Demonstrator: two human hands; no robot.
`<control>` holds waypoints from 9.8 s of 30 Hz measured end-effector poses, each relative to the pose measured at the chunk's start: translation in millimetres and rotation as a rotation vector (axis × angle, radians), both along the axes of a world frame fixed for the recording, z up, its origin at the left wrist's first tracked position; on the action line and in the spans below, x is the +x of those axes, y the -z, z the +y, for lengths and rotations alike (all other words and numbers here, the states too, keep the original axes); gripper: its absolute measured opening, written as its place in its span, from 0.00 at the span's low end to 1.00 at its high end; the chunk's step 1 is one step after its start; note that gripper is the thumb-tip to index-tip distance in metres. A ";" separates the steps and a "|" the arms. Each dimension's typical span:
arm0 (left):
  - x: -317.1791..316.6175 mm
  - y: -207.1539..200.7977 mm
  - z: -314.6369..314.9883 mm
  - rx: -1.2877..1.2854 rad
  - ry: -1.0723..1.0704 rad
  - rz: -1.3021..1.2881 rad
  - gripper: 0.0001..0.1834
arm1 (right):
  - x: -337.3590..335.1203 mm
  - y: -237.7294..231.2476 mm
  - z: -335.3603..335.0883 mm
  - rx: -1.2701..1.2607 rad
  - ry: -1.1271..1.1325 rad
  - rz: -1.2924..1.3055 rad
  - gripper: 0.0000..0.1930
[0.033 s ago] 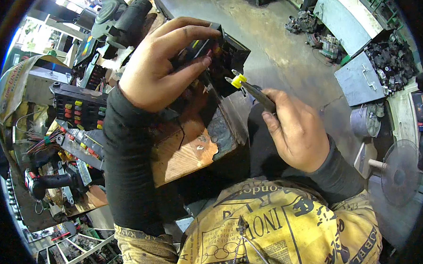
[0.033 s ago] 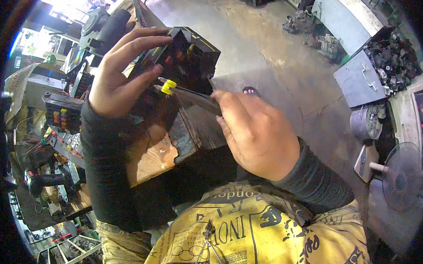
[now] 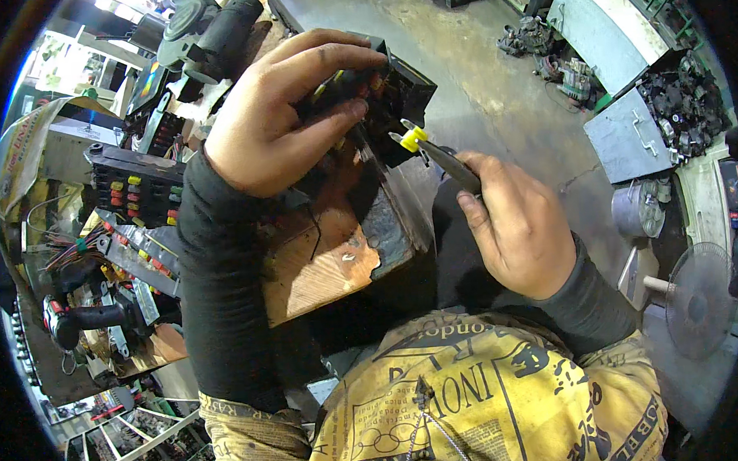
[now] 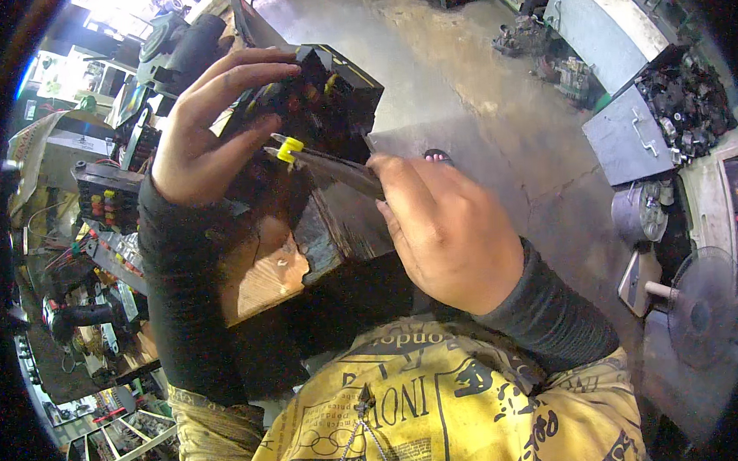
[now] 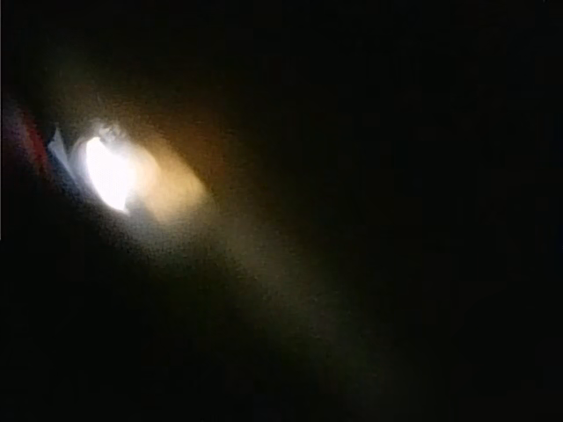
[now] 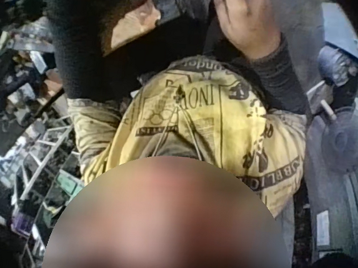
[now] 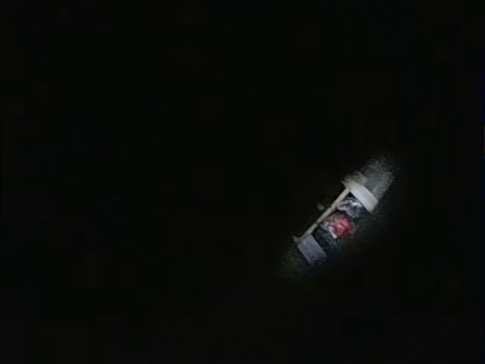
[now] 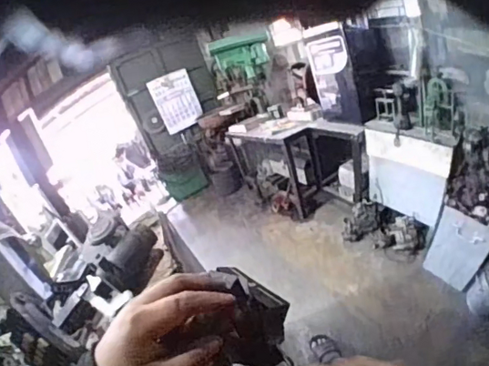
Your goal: The person inserts multiple colored fuses into a black fuse box using fingers and pliers. They pick up fuses from the table, place them into slots, and occasionally use pliers to adjust or secure them.
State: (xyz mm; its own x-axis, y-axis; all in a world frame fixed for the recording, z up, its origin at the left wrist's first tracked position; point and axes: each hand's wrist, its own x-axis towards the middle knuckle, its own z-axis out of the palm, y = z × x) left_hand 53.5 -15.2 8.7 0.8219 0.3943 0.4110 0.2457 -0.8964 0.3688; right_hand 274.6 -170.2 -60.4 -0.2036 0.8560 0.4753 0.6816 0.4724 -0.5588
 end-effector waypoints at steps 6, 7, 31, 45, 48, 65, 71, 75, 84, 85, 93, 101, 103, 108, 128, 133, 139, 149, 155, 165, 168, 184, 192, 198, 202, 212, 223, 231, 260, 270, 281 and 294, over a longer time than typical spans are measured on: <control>-3.7 0.0 -0.5 -0.324 0.081 0.010 0.25 | -1.7 13.8 14.7 0.067 0.038 -0.040 0.19; -3.3 1.8 -0.4 -0.406 0.093 -0.021 0.27 | -1.6 15.4 15.6 0.054 0.043 -0.034 0.19; -17.3 14.4 -1.7 -0.294 0.114 -0.082 0.23 | -6.0 42.8 26.8 -0.075 -0.045 0.087 0.27; -15.3 10.8 -1.8 -0.301 0.082 -0.087 0.30 | -9.5 36.5 31.7 -0.009 -0.057 0.075 0.27; -15.1 10.6 -1.8 -0.304 0.079 -0.088 0.31 | -12.3 35.9 31.0 -0.027 -0.043 0.072 0.27; -9.5 9.5 -2.4 -0.305 0.059 -0.102 0.39 | -16.7 34.8 32.2 -0.063 -0.019 0.081 0.29; -3.9 10.3 1.2 -0.346 0.031 -0.126 0.42 | -10.7 16.5 41.4 0.020 -0.008 0.019 0.25; -4.0 6.7 0.0 -0.300 -0.040 -0.094 0.38 | -8.2 -21.2 54.4 0.223 0.044 -0.010 0.22; -4.5 5.4 -7.7 -0.486 -0.110 -0.033 0.32 | -13.5 -89.5 56.8 0.488 0.012 0.017 0.21; -4.6 8.2 -7.9 -0.597 -0.129 -0.074 0.31 | -14.5 -91.5 56.4 0.503 -0.019 0.073 0.22; 0.7 15.6 -4.1 -0.871 -0.133 -0.220 0.25 | -21.1 -94.7 52.0 0.486 -0.074 0.068 0.23; -3.6 7.0 -0.1 -0.465 -0.051 -0.096 0.24 | -9.6 -67.7 40.3 0.063 -0.180 -0.083 0.20; -6.0 5.1 5.3 -0.501 0.025 -0.071 0.25 | -5.4 -66.1 34.7 -0.078 -0.249 -0.263 0.19; -15.2 -0.7 9.9 -0.168 0.119 0.066 0.28 | -9.4 -63.1 33.3 -0.211 -0.358 -0.497 0.19; 0.6 -3.5 -9.4 -0.204 -0.010 -0.016 0.39 | 22.7 -29.6 56.5 -0.646 -0.066 -0.046 0.12; 3.5 -17.0 -24.6 -0.203 -0.153 0.076 0.37 | 19.3 -35.4 61.8 -0.726 -0.052 -0.006 0.14; 0.0 -16.5 -21.6 -0.052 -0.096 0.075 0.38 | 17.9 -34.3 63.9 -0.644 -0.066 -0.061 0.17; 0.7 1.5 -2.6 -0.094 -0.156 0.037 0.36 | 14.2 -37.9 65.9 -0.646 -0.058 -0.084 0.19; 3.5 0.9 -6.0 -0.038 -0.224 0.063 0.35 | 11.8 -39.9 71.7 -0.571 -0.082 -0.153 0.18; 14.4 2.8 -4.7 -0.009 -0.254 0.079 0.30 | 14.0 -39.9 74.5 -0.431 -0.061 -0.253 0.18; 16.8 1.7 -7.1 0.065 -0.274 0.083 0.25 | 15.5 -33.9 74.6 -0.358 -0.054 -0.280 0.17; 34.3 -13.6 4.3 0.030 -0.328 0.219 0.21 | 10.4 -13.7 74.4 -0.161 -0.036 -0.222 0.14; 58.9 -28.5 24.6 0.189 -0.350 0.529 0.17 | 15.3 -2.2 76.9 0.129 -0.140 -0.183 0.11; 65.4 -38.1 36.1 0.205 -0.315 0.680 0.18 | 8.1 5.1 75.1 0.267 -0.079 -0.163 0.10; 65.7 -40.0 36.1 0.212 -0.346 0.708 0.17 | 11.0 7.3 67.0 0.098 -0.054 -0.175 0.11; 64.7 -46.7 37.2 0.100 -0.316 0.735 0.15 | 24.5 43.3 45.7 -0.206 -0.061 0.212 0.12; 68.1 -50.4 37.7 0.042 -0.322 0.763 0.13 | 2.4 43.6 70.2 -0.604 -0.168 0.983 0.10; 64.3 -46.8 33.7 0.019 -0.320 0.729 0.14 | -26.1 26.8 127.2 0.052 -0.232 1.168 0.17; 24.8 3.1 -3.7 0.268 -0.389 0.118 0.10 | -0.3 14.6 180.5 -0.001 -0.580 0.487 0.33; 22.1 5.0 -2.0 0.198 -0.414 0.070 0.10 | -3.9 13.6 175.2 -0.035 -0.542 0.536 0.30; 21.3 6.5 0.4 0.183 -0.402 0.041 0.09 | -6.5 10.1 164.9 0.015 -0.374 0.469 0.32; 21.1 2.7 -0.9 0.138 -0.398 0.046 0.08 | -6.5 6.5 167.8 -0.022 -0.366 0.504 0.30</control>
State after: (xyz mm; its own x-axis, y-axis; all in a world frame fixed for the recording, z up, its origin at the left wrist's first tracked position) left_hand 74.6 -16.1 6.1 0.6357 0.6284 0.4484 0.5957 -0.7687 0.2328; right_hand 268.2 -2.4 -66.9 -0.2410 0.7840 0.5721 0.1282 0.6100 -0.7819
